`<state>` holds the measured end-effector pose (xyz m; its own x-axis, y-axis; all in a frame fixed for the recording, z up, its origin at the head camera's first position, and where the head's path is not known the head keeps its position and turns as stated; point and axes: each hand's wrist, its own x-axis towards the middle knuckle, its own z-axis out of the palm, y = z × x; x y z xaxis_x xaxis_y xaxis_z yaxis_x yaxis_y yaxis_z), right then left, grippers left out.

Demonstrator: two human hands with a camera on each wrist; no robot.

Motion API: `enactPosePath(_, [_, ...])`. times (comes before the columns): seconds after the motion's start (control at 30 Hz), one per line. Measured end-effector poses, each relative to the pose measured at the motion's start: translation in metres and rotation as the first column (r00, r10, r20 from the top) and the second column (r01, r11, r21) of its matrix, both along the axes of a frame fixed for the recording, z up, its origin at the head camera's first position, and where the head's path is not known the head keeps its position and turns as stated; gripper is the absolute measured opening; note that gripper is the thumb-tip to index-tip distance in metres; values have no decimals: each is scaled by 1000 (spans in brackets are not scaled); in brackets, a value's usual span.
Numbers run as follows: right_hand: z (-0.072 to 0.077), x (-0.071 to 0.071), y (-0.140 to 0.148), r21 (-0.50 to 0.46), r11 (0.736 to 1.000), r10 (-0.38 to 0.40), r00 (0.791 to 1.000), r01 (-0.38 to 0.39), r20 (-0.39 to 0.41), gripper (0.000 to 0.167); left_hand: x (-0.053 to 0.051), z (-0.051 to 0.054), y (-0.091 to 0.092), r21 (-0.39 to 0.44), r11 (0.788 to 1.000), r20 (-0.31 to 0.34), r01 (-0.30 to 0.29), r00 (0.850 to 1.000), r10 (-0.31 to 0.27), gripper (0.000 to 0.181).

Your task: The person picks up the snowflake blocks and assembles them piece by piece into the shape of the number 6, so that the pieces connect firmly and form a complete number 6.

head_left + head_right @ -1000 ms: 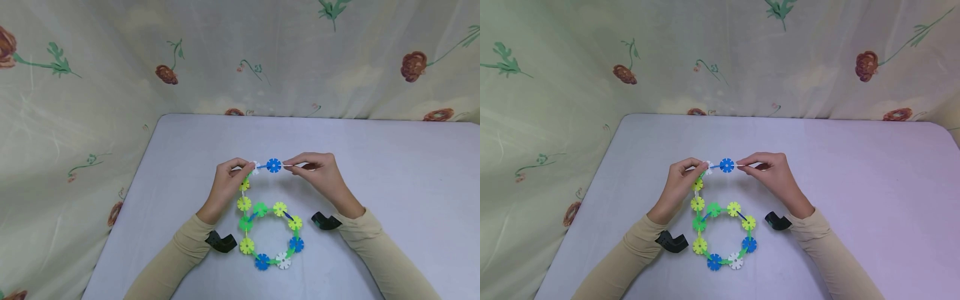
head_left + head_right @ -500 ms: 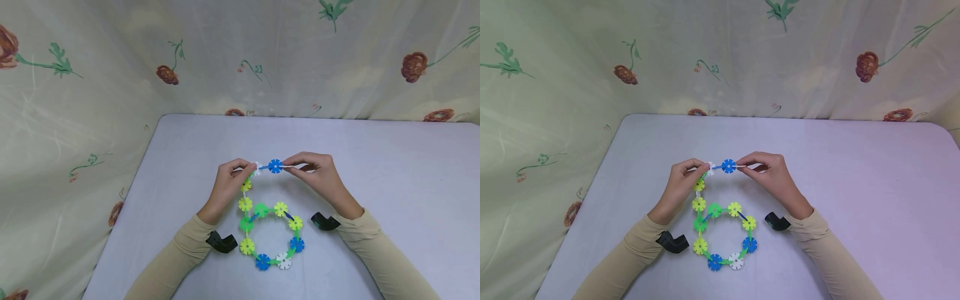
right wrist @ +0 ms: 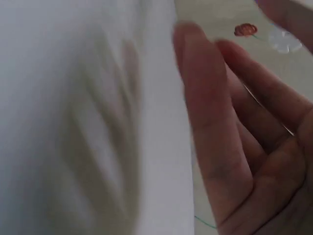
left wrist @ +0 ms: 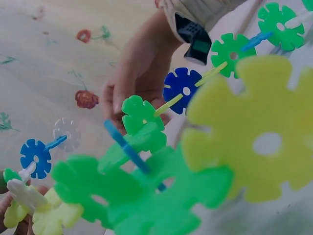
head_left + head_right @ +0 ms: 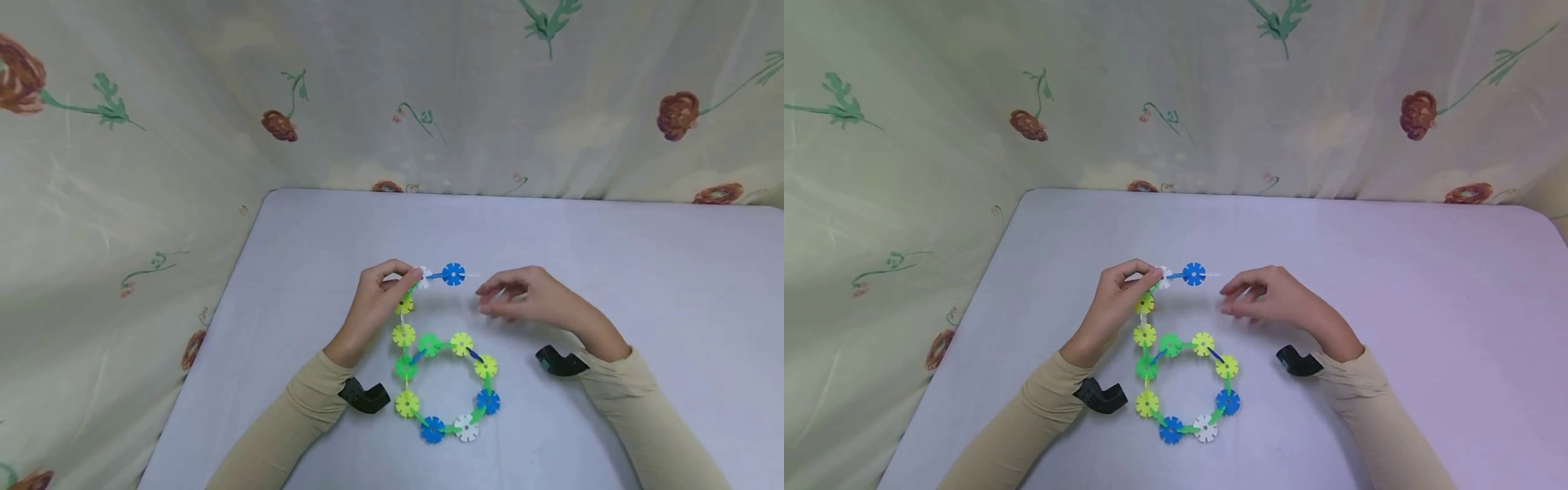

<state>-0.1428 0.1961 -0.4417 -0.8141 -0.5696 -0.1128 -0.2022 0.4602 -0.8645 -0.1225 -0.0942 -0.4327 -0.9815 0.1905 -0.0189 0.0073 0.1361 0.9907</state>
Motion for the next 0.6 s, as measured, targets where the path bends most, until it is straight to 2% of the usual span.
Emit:
enactPosePath(0.1, [-6, 9, 1, 5, 991, 133, 981, -135, 139, 30, 1, 1, 0, -2, 1000, 5, -3, 1000, 3, 25])
enactPosePath(0.23, [-13, 24, -5, -15, 974, 226, 958, -226, 178, 33, 0, 1, 1, -12, 1000, 23, -12, 1000, 12, 25])
enactPosePath(0.43, [-16, 35, -14, -49, 971, 239, 959, -235, 149, 28, 1, 1, 0, -8, 1000, 52, 7, 999, -7, 24])
enactPosePath(0.6, [-20, 36, -14, -62, 975, 220, 962, -213, 160, 25, 2, 0, -4, -56, 997, 63, 44, 997, -40, 31])
